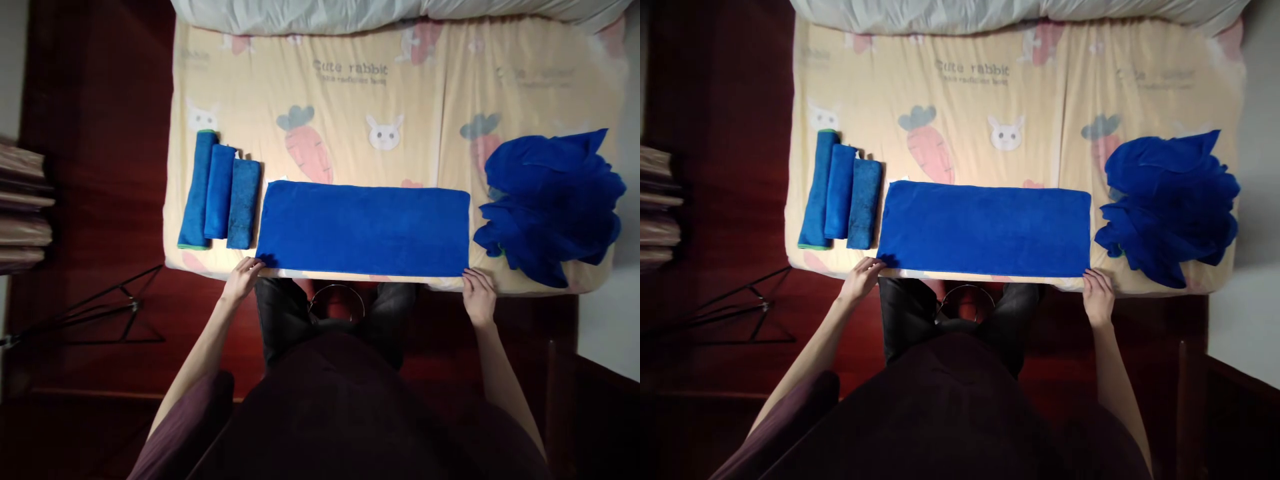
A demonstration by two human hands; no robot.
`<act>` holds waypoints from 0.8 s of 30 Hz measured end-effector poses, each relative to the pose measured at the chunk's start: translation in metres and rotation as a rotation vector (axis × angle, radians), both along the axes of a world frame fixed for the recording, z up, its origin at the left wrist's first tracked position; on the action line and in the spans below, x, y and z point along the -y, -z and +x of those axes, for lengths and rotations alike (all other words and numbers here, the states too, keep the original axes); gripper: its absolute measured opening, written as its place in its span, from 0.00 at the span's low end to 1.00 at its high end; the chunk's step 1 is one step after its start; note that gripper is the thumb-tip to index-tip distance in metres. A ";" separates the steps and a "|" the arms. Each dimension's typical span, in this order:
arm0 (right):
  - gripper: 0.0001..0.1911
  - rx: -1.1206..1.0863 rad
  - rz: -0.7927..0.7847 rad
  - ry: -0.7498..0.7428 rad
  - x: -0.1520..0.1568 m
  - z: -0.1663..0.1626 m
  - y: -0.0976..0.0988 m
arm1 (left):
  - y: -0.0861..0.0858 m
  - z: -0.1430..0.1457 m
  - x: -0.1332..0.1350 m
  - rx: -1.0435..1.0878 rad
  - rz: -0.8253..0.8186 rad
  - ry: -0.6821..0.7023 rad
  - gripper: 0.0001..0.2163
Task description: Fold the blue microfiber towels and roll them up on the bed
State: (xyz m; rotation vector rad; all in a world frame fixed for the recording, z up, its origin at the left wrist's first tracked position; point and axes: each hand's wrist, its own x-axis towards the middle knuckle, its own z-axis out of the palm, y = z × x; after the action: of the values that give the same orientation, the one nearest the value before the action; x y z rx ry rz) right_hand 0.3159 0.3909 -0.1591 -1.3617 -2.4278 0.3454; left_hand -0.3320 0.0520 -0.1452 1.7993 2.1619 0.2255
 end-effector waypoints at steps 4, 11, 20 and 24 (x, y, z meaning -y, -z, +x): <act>0.15 0.088 -0.029 -0.024 0.014 0.005 -0.005 | -0.003 0.008 0.017 -0.016 -0.063 0.011 0.16; 0.21 0.496 -0.172 0.030 0.020 -0.109 -0.070 | -0.051 0.074 -0.061 -0.017 0.109 -0.062 0.19; 0.30 -0.025 -0.368 -0.272 0.086 -0.366 -0.014 | 0.028 0.183 -0.185 0.136 0.165 -0.118 0.30; 0.34 -0.089 -0.408 -0.287 0.092 -0.362 0.011 | 0.052 0.183 -0.180 0.151 0.174 -0.120 0.31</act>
State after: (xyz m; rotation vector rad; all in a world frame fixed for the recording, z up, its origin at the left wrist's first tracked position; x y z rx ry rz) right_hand -0.0459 0.2990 -0.1700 -1.1052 -2.5699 0.9967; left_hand -0.1495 0.2323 -0.1975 1.6811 2.2018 0.5745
